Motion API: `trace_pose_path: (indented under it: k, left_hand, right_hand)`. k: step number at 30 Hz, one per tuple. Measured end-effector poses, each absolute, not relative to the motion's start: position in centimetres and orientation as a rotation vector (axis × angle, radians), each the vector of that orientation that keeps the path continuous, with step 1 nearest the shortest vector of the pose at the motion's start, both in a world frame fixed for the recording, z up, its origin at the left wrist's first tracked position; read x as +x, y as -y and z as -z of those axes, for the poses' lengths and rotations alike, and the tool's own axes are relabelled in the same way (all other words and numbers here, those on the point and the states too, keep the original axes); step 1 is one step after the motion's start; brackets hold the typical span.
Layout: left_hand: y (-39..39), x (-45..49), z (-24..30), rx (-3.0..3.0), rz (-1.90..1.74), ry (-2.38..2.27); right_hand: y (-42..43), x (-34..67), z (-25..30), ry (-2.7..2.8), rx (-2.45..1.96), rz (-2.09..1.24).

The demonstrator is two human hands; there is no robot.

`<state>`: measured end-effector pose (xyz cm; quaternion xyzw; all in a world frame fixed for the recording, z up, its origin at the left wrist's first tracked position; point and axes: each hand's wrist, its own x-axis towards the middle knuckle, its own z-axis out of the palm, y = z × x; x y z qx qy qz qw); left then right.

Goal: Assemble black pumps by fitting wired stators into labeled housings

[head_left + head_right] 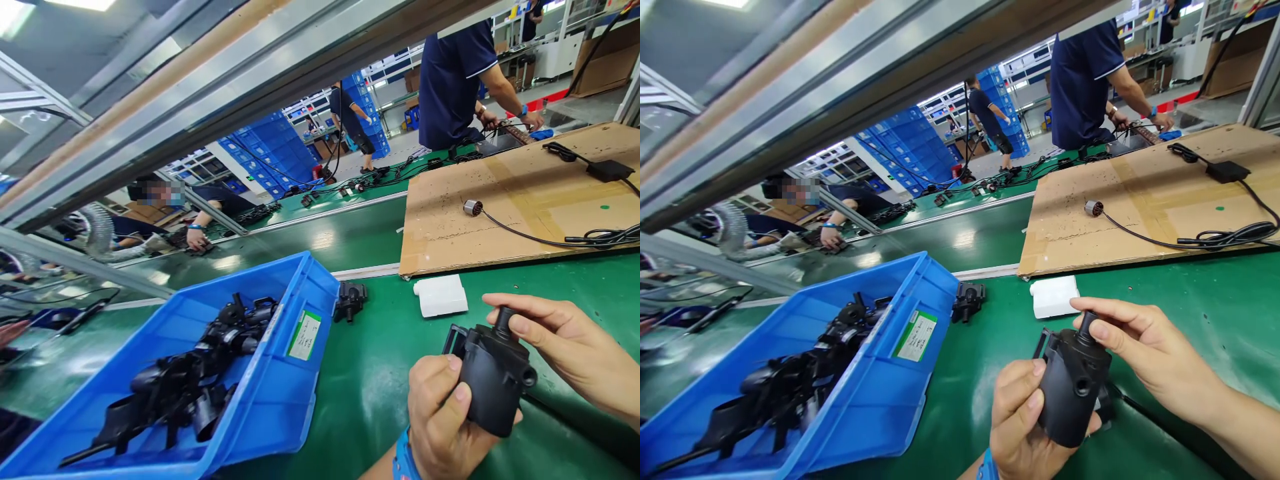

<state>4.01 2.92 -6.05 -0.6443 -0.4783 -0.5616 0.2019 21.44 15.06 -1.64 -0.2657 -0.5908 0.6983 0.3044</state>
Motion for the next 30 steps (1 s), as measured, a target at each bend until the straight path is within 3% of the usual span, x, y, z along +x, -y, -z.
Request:
trace_pose_path:
  k: [8,11,17,25,30]
  left_hand:
    - [-2.3,3.3,7.0,-1.841,1.459,1.292]
    - [-2.5,3.4,6.3,-1.888,1.71,1.384]
    - [-2.3,3.8,4.2,-1.737,2.487,2.158]
    - [-2.6,3.5,3.8,-1.723,2.902,2.334]
    - [-2.5,3.2,4.6,-1.731,2.84,2.342]
  right_hand:
    - [-15.0,21.8,1.4,1.587,-0.775,-1.802]
    - [-15.1,21.6,1.7,1.564,-0.769,-1.799]
    - [-15.7,20.7,2.5,1.49,-0.801,-1.776]
    - [-15.5,20.6,2.8,1.481,-0.8,-1.765]
    - [-15.3,20.5,2.7,1.444,-0.797,-1.796]
